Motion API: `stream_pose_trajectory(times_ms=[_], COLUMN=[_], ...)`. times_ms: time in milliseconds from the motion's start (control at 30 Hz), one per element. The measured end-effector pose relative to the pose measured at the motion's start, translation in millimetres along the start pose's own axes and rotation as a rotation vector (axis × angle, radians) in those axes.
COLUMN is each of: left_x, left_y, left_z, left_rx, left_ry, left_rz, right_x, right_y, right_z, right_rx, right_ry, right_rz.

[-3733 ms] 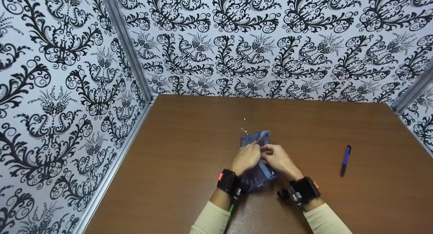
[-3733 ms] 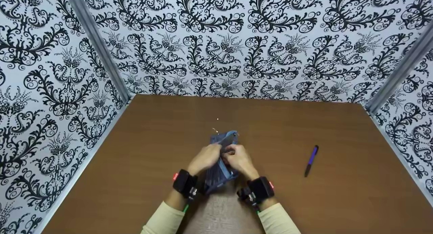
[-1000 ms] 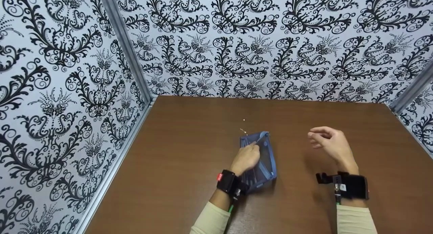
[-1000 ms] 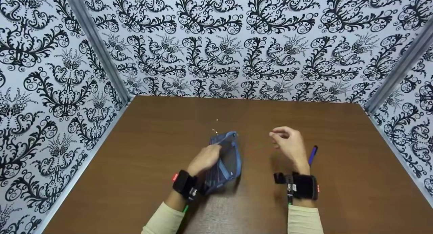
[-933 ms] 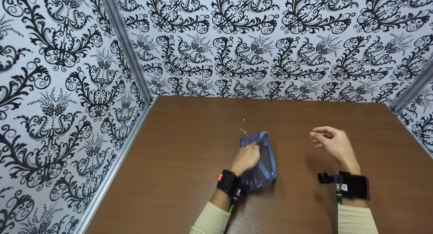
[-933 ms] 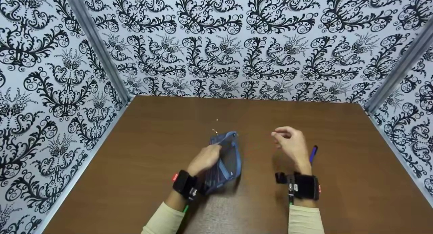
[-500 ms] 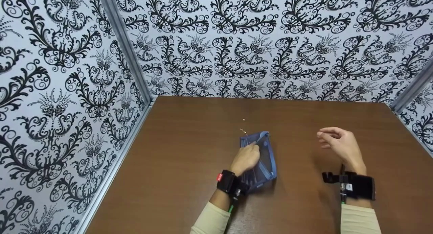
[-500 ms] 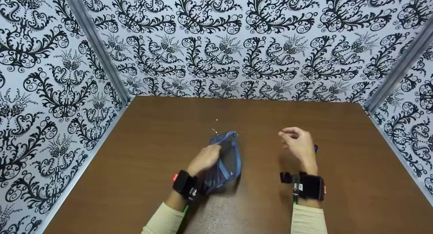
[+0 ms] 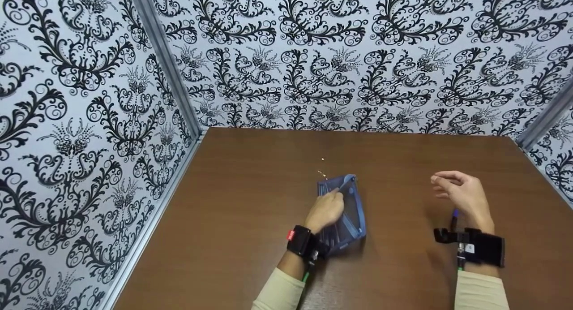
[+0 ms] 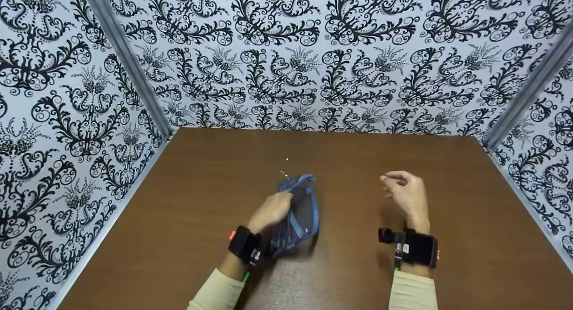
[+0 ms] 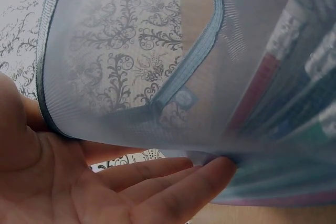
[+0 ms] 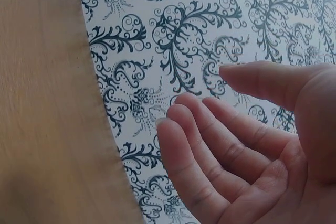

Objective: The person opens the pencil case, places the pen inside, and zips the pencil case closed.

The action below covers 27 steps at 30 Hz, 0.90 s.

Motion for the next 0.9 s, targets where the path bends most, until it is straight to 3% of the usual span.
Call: stream_pose_trajectory(times_ms=[167, 400, 633, 900], left_x=[0.3, 0.7, 2.0, 1.3], left_y=[0.1, 0.8, 1.2, 0.4], left_z=[1.7, -2.4, 1.1, 0.2], left_rx=[-0.020, 0.019, -0.019, -0.004], left_ry=[0.020, -0.002, 0.024, 0.004], left_rz=[0.004, 0.016, 0.026, 0.015], right_x=[-8.6, -18.1, -26.5, -39.1], right_y=[-1.3, 0.8, 2.1, 2.3], right_z=[-6.8, -11.3, -16.9, -33.5], right_rx=[0.018, 0.022, 0.042, 0.105], right_ry=[-0.048, 0.018, 0.021, 0.120], right_rz=[-0.020, -0.045, -0.065, -0.108])
Point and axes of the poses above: each hand's wrist, its own y-axis away from the middle knuckle, its own x-axis out of the palm, z = x × y, the point moved 10 cm from there along -y, towards the middle knuckle, and after that the axes turned 7 degrees about -z, right-handed, at the moved point
